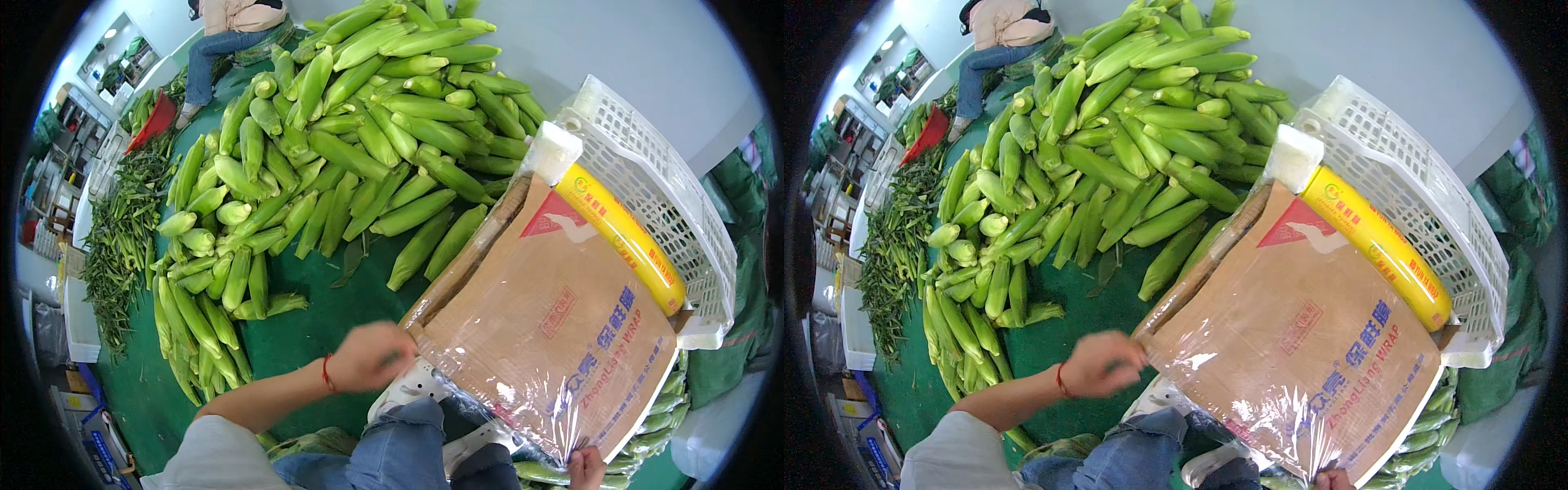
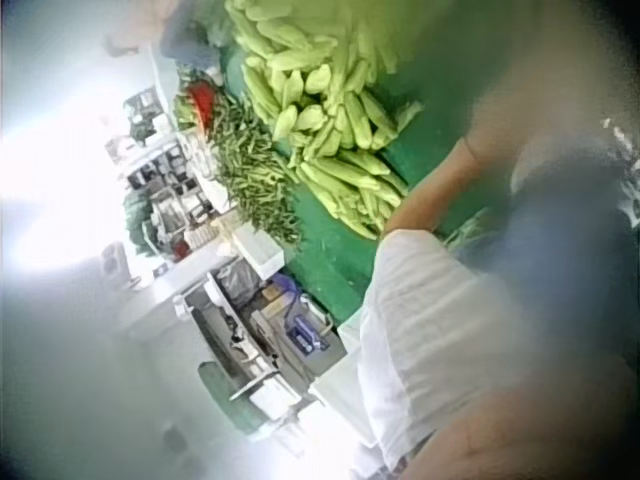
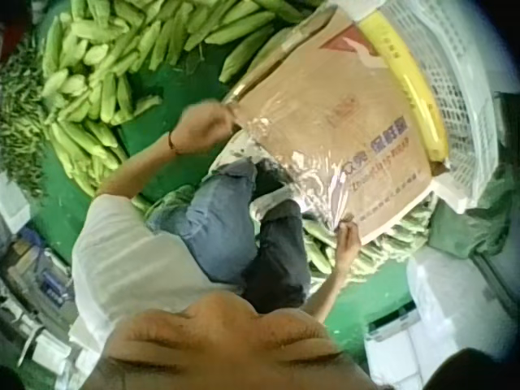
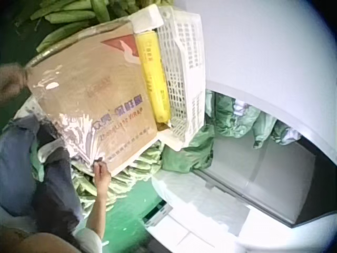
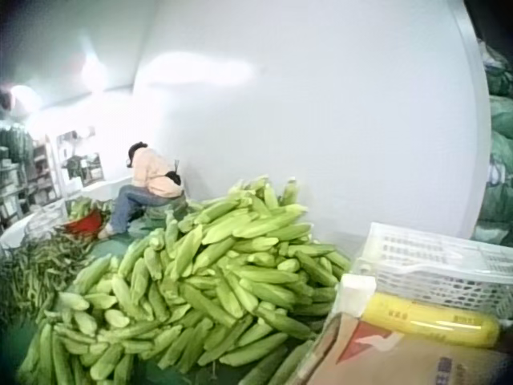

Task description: The person wraps individual ears of corn in plastic film by hand.

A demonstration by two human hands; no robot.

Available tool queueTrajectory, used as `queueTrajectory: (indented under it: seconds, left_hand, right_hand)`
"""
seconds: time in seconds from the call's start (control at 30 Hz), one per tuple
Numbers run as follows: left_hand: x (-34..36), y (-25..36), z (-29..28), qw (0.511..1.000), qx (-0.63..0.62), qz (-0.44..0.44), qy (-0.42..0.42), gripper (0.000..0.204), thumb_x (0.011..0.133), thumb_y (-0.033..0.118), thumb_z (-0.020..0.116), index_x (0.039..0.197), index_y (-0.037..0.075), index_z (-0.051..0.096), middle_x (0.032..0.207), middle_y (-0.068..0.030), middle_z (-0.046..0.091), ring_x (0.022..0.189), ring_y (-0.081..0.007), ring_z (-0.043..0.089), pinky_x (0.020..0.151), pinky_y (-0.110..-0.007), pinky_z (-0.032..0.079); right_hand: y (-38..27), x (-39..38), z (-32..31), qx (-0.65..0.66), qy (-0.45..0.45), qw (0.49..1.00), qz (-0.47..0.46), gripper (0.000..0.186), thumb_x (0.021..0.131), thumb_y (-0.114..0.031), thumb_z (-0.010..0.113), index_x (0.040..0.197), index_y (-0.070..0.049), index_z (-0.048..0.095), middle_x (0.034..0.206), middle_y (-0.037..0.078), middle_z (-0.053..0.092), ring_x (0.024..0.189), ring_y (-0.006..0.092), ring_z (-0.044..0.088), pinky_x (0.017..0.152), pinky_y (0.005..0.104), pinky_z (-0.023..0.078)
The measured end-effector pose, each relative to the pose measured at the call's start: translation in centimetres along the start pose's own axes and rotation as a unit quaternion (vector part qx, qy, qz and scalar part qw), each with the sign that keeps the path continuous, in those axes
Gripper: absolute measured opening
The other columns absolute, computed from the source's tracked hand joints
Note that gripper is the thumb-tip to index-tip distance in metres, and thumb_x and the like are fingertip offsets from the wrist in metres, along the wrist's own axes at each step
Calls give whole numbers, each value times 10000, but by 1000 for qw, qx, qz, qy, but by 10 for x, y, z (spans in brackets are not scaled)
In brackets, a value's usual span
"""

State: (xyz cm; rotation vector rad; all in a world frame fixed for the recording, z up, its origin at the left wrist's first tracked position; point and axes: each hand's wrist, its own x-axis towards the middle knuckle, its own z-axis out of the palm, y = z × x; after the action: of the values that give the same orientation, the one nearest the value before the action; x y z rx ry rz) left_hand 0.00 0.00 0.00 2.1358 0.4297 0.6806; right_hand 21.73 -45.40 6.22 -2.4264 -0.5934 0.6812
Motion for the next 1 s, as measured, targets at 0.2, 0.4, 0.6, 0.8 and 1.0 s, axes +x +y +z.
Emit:
queueTrajectory:
  seconds: [0.2,0.4,0.6,0.8,1.0]
  left_hand:
    - [62,-176,-19,934,308,-136,122,513,862,120,633,1330,43,438,1306,-229,448,1212,-424,428,956,-510,430]
    - [135,-259,-31,836,298,-459,-33,697,977,368,494,1486,4,188,1282,-290,496,832,-357,620,630,-471,518]
    - [61,-200,-44,783,-363,-487,134,408,986,429,506,1253,131,428,728,-44,438,500,-141,349,437,-277,305]
    - [-58,-38,-46,973,142,-180,-29,541,958,124,497,1463,99,305,1133,-113,592,931,-245,617,788,-363,508]
    - [41,88,-5,926,179,130,-306,742,706,302,798,1330,91,456,946,-145,611,734,-360,634,625,-410,513]
  right_hand:
    - [-33,7,10,-16,29,998,-45,175,983,-137,553,890,2,606,741,60,581,660,130,513,620,284,459]
    - [-40,8,17,33,10,999,5,193,988,-156,553,894,2,611,736,48,591,650,108,526,612,261,465]
    - [-48,6,18,62,7,998,29,210,989,-157,558,879,15,607,786,67,599,732,131,540,695,285,469]
    - [-10,-14,22,31,86,995,39,212,933,-140,582,869,51,649,708,104,676,588,142,619,564,261,489]
    - [-38,1,19,-75,121,990,21,156,900,-208,658,832,-69,636,627,131,638,544,312,639,497,390,496]
